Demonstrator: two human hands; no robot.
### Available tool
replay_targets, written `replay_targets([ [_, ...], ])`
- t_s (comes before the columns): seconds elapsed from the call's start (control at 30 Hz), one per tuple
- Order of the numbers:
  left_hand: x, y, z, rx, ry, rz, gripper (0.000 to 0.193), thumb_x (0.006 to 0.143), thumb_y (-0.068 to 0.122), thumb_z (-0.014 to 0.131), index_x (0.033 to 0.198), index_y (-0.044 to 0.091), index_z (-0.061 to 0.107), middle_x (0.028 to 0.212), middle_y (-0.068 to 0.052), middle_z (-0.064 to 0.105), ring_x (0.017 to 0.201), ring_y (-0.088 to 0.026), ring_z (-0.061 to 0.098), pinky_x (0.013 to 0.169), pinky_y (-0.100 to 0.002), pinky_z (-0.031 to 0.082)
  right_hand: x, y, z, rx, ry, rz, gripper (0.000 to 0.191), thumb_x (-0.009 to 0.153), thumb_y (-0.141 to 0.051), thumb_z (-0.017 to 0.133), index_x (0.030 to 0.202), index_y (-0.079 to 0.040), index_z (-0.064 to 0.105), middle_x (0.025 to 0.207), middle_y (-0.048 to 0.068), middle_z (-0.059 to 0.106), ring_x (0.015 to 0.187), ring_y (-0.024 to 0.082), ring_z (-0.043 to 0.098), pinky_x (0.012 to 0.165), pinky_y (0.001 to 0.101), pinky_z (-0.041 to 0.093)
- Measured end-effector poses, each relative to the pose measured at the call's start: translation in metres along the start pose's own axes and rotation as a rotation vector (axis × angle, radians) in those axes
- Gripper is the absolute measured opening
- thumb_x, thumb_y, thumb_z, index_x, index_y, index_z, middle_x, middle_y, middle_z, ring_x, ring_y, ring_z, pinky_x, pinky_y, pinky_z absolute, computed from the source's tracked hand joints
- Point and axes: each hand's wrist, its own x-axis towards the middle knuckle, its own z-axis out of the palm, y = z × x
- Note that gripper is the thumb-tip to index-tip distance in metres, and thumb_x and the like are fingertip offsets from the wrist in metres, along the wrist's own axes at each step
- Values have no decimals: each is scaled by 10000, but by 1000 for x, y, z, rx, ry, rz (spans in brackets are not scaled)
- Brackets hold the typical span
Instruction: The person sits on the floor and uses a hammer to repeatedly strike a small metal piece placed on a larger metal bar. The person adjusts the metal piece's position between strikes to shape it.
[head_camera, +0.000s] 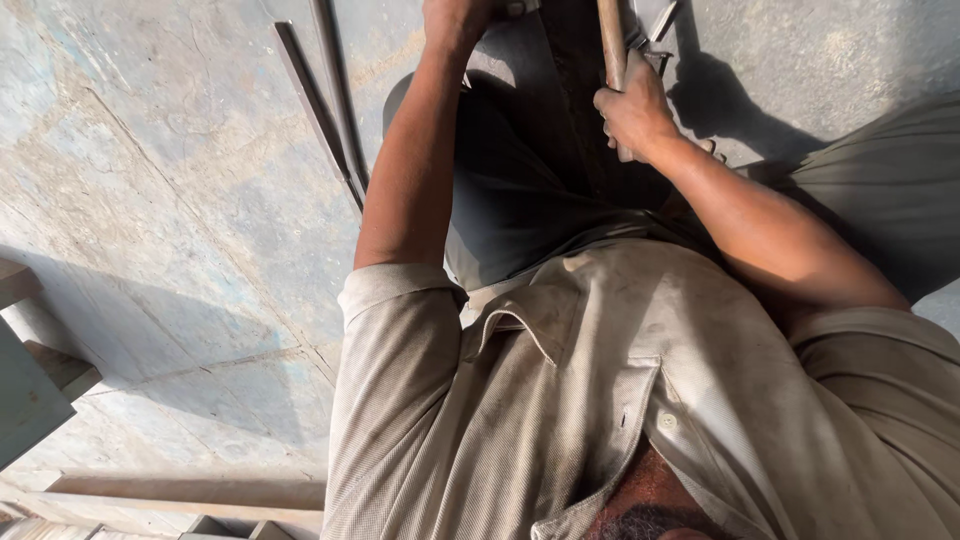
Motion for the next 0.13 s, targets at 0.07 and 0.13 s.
replay_targets([
  [0.07,-1,6,-12,-88,24,-44,835,745,323,939,1377,114,435,1284,-265,470,1068,-420,655,830,-357,599,-1,-16,-4,94,41,30,279,908,-2,614,1117,-38,432,753,50,545,460,143,536,371,343,473],
  [0.13,1,6,-9,-155,37,-70,983,714,343,980,1465,128,384,1381,-296,423,1139,-452,637,874,-358,599,4,-15,-16,169,51,11,281,927,-22,629,1146,-50,454,768,85,553,480,156,543,396,353,471],
])
